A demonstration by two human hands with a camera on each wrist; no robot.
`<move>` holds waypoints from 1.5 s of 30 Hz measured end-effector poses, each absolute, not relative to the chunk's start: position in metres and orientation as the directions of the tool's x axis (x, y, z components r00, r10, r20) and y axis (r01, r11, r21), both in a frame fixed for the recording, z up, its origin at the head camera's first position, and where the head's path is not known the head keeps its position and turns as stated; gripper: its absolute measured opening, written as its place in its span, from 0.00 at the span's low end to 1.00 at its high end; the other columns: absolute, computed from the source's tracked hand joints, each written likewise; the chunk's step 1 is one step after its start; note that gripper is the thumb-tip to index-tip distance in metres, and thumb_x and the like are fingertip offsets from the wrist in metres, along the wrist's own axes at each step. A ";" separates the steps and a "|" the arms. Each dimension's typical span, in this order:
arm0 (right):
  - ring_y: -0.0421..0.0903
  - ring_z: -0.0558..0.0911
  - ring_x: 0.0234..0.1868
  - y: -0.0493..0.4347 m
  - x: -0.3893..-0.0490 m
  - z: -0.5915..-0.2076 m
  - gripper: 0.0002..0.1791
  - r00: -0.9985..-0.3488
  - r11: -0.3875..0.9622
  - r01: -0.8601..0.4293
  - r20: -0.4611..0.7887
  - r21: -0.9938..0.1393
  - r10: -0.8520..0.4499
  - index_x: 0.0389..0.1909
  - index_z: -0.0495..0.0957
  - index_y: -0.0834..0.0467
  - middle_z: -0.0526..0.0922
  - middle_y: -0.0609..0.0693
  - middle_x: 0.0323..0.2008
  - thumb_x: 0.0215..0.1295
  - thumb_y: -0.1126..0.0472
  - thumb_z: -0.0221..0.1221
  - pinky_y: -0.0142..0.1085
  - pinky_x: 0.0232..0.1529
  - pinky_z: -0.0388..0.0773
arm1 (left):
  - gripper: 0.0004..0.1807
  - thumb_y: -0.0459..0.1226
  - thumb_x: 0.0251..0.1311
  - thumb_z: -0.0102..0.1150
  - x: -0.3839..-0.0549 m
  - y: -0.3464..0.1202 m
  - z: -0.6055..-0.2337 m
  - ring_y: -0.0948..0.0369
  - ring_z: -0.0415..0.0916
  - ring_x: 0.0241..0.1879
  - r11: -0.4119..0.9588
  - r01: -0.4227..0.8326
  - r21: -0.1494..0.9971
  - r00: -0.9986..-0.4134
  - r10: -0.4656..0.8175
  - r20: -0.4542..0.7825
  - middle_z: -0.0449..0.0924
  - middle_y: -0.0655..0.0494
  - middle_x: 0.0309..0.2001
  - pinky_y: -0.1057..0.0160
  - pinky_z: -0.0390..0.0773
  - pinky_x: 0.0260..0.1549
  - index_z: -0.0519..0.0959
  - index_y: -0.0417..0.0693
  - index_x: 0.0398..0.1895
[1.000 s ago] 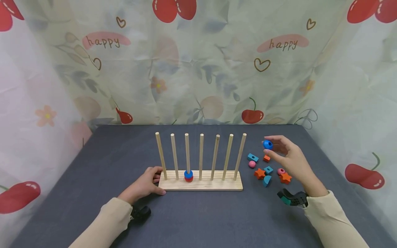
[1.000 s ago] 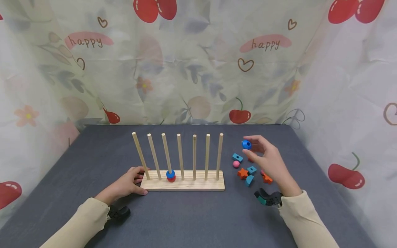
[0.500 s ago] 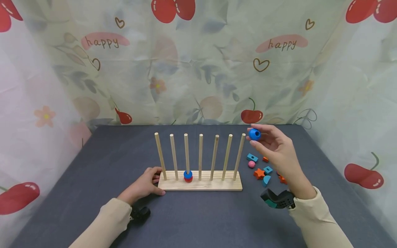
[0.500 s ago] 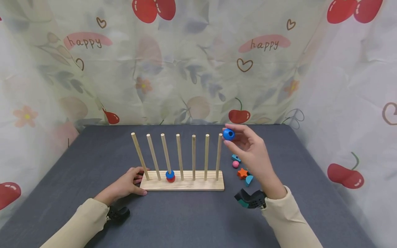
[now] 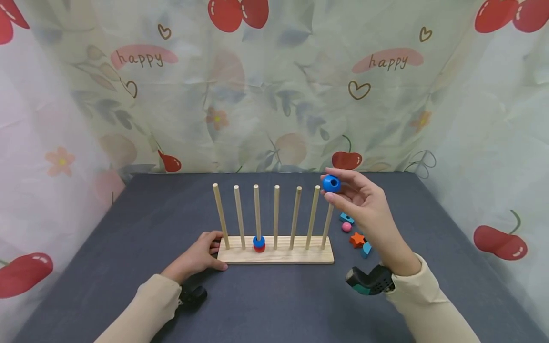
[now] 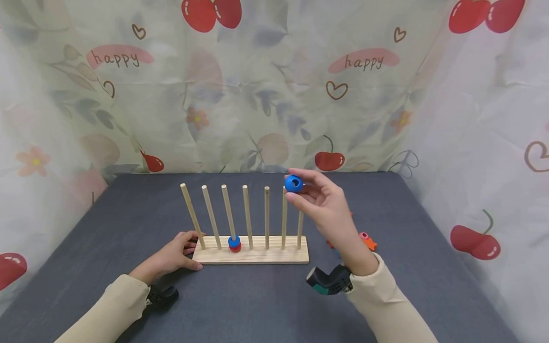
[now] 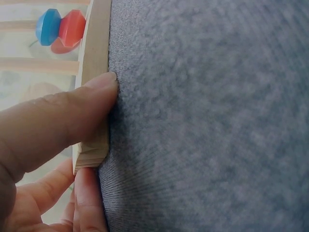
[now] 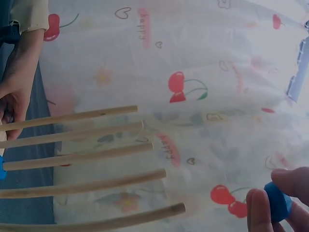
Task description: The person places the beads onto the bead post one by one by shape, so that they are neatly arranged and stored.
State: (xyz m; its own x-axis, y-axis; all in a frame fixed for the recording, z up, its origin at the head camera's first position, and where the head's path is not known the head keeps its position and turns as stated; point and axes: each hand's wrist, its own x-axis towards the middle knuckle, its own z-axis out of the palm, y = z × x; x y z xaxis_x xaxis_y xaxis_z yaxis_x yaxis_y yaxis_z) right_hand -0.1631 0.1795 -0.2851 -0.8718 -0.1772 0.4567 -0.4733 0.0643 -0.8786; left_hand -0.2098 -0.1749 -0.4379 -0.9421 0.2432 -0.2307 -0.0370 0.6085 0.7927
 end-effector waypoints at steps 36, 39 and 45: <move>0.44 0.78 0.54 0.085 -0.188 -0.283 0.21 -0.684 0.013 -0.723 0.714 -0.690 -0.145 0.58 0.71 0.70 0.73 0.60 0.53 0.64 0.74 0.57 0.35 0.59 0.75 | 0.47 0.27 0.39 0.77 -0.212 -0.176 -0.440 0.46 0.67 0.59 0.595 -0.029 0.803 -0.941 0.256 -0.224 0.59 0.38 0.58 0.47 0.70 0.60 0.63 0.33 0.66; 0.45 0.77 0.54 0.078 -0.191 -0.291 0.20 -0.677 0.056 -0.733 0.721 -0.678 -0.147 0.58 0.72 0.69 0.73 0.59 0.53 0.65 0.72 0.58 0.38 0.60 0.74 | 0.47 0.27 0.39 0.77 -0.212 -0.175 -0.441 0.46 0.67 0.59 0.596 -0.035 0.803 -0.942 0.250 -0.226 0.59 0.38 0.58 0.47 0.70 0.60 0.63 0.33 0.65; 0.47 0.77 0.55 0.070 -0.195 -0.302 0.21 -0.674 0.123 -0.739 0.725 -0.663 -0.144 0.58 0.72 0.68 0.73 0.58 0.52 0.65 0.69 0.59 0.37 0.61 0.73 | 0.46 0.27 0.39 0.77 -0.213 -0.176 -0.443 0.47 0.67 0.58 0.597 -0.040 0.801 -0.943 0.242 -0.227 0.59 0.39 0.57 0.48 0.70 0.60 0.64 0.34 0.65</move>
